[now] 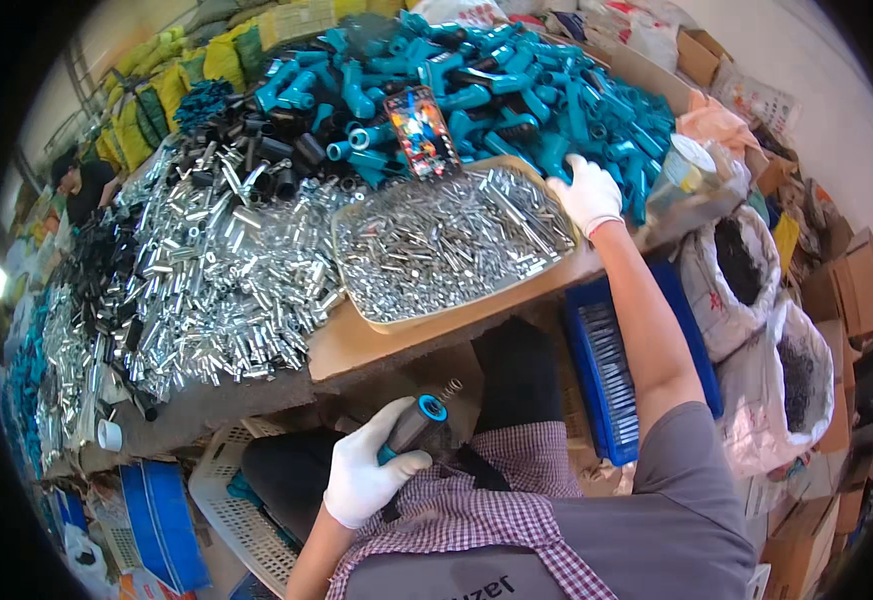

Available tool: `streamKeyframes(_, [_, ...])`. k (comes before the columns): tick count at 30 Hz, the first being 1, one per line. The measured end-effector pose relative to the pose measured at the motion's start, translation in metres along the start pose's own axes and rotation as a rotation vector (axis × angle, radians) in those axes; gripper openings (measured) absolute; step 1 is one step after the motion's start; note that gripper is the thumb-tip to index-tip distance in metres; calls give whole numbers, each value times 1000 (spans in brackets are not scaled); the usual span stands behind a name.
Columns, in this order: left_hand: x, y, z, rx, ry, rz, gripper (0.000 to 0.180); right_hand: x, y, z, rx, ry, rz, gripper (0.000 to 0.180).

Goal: Assembling metal tubes and plastic handles at a workbench in a factory environment.

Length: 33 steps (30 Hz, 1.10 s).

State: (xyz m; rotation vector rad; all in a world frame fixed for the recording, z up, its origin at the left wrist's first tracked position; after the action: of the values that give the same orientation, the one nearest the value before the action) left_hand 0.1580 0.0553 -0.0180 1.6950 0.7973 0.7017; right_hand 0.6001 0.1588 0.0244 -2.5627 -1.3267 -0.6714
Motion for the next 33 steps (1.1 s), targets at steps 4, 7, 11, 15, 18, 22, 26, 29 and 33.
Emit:
streamKeyframes(4, [0,7,1,-21,-6,-25,66,40,22,72,245,-293,60,85])
streamKeyframes(7, [-9,8,-4,-11,16,-48,65,45,27,62,390,-216,69,76])
streamKeyframes(11, [-17,3,-21,0,64,-53,67,-7,12,-43,785,110,40,67])
streamKeyframes(15, [-25,-10,-36,-14,102,-78,72,-106,-62,-91,1483,-431,-61,63])
streamKeyframes(18, [-23,-2,-40,-26,93,-68,90,-175,-128,-99,1290,-732,-209,78])
streamKeyframes(22, [-39,-2,-55,38,162,-7,73,-209,-158,-106,829,-334,-484,75])
streamKeyframes(26, [-51,-1,-62,122,177,-60,70,-224,-178,-122,664,-208,-587,74])
streamKeyframes(29, [-57,-5,-60,225,136,-50,65,-228,-188,-142,563,-115,-637,73])
streamKeyframes(33, [-54,-16,-64,239,139,-188,65,-236,-204,-163,374,77,-792,71])
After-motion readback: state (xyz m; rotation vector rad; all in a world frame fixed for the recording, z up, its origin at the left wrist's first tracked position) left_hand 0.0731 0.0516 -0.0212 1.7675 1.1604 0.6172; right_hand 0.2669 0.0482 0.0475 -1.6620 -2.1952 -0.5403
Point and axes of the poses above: each hand's wrist, its own x-axis towards the middle knuckle, its own z-axis out of the palm, y = z × x, the point moved 9 cm from there along x, towards the middle knuckle, and after that the axes turned 15 degrees about -x, right-handed, at the moved point
